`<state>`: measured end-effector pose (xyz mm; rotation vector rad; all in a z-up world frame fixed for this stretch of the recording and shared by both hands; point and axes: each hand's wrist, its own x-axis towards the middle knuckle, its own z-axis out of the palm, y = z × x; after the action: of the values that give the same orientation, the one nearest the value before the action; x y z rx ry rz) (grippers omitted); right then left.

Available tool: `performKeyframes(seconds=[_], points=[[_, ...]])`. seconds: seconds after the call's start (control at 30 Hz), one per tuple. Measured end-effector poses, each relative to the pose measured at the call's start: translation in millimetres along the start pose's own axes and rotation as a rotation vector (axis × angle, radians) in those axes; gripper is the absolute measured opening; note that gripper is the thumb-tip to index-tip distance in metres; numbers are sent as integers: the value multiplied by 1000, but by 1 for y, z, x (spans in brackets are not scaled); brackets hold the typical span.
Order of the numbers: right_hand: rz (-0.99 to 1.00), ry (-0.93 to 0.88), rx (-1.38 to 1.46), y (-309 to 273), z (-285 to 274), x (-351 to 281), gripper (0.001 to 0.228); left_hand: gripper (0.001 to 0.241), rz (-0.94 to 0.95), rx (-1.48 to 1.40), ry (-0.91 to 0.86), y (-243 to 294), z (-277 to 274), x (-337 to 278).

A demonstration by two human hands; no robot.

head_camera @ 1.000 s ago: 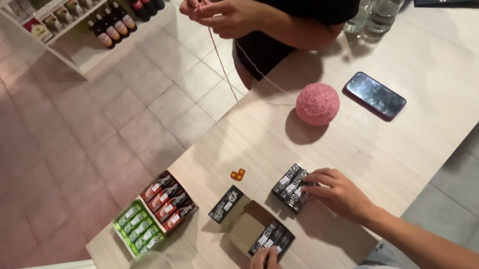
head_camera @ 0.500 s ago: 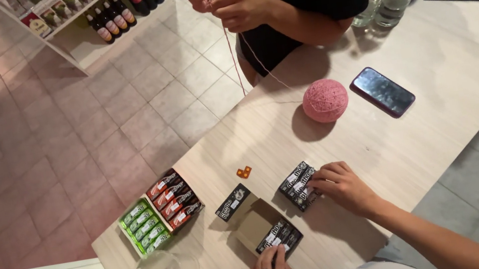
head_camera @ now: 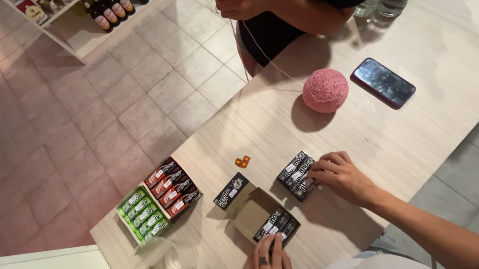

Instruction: Packing and organizing small retail packages into display boxes on a counter.

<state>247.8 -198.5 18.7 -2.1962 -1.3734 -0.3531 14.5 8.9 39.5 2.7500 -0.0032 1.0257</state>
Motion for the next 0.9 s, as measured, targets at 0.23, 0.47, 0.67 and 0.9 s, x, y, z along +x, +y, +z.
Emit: performKeyframes(seconds=[0.23, 0.47, 0.67, 0.9], points=[[-16, 107, 126, -34, -17, 20, 15, 24, -5, -82, -49, -2, -9, 6], [-211, 38, 41, -70, 15, 65, 35, 22, -58, -80, -58, 1, 0, -8], [-399, -124, 121, -101, 17, 100, 22, 26, -96, -6, -90, 1, 7, -18], [-348, -281, 100, -101, 33, 91, 11, 21, -82, -10, -67, 0, 4, -17]])
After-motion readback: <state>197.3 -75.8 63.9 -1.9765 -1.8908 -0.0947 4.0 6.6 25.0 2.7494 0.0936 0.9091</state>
